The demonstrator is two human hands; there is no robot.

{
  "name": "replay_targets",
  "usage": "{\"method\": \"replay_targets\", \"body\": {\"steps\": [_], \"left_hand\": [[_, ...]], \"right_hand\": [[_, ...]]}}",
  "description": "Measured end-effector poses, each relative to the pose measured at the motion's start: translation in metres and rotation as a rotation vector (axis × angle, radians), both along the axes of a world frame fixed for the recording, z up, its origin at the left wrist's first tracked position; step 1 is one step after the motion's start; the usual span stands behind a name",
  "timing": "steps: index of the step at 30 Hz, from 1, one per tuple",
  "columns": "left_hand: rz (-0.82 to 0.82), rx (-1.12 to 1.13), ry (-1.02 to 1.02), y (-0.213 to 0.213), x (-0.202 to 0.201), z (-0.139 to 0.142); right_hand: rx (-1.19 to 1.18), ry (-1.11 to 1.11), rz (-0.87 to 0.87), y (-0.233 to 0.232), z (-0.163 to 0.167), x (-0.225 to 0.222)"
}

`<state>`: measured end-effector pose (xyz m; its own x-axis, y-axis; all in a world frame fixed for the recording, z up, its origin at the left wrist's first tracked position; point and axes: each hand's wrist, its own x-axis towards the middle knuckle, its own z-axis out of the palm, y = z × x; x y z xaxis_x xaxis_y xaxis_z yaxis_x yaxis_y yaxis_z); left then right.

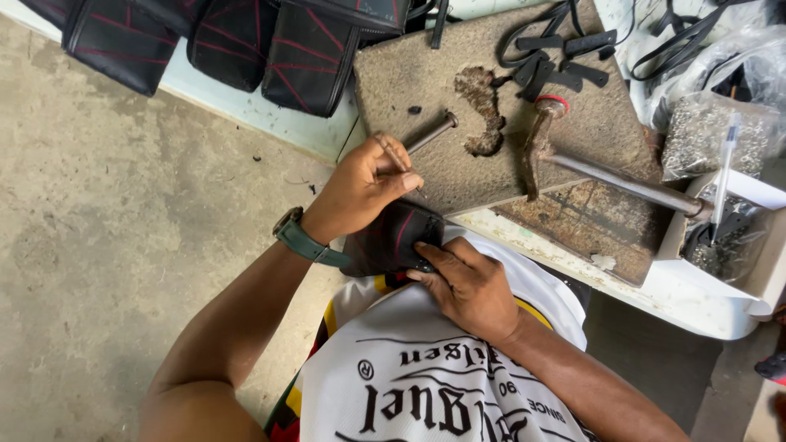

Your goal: The person attaches black carrying straps to small zippered pouches at a work table. They pick up a pouch, position the strap end against it, hammer a fastener to secure the strap, mark spots with a pen-like tool, and place finished pouches with the pile of completed bags on the table.

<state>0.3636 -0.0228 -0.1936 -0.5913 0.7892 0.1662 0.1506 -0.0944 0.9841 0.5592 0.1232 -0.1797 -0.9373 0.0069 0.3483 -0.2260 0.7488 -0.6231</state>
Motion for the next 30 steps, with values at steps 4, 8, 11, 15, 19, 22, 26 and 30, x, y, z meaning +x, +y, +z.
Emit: {"method": "replay_targets", "body": {"steps": [4,8,11,15,19,22,26,30], "left_hand": [[-0.159,0.019,-0.167,0.000,-0.012,0.001],[-0.254,-0.063,-0.084,-0.005,-0.016,0.002],[-0.263,-0.062,-0.107,-0.007,-0.015,0.002],[-0.244,-0.097,-0.083,-0.006,-0.013,0.003],[-0.254,-0.085,-0.028,-0.006,-0.012,0.006],[-0.188,-0.161,0.172,-0.007,-0.008,0.010],[-0.121,-0.179,0.355,-0.010,0.004,0.014],[-0.068,-0.172,0.434,-0.014,0.020,0.013]], "right_hand": [[-0.018,0.016,-0.012,-0.005,0.005,-0.005],[0.019,0.010,-0.023,-0.007,0.007,-0.006],[0.024,0.000,-0.013,-0.006,0.006,-0.006],[0.050,-0.020,0.004,-0.006,0.006,-0.006],[0.057,-0.027,-0.001,-0.004,0.005,-0.005],[0.068,-0.048,-0.006,-0.003,0.002,-0.004],[0.064,-0.080,-0.009,-0.006,0.002,-0.005],[0.141,-0.073,0.073,0.007,0.020,-0.004]]}}
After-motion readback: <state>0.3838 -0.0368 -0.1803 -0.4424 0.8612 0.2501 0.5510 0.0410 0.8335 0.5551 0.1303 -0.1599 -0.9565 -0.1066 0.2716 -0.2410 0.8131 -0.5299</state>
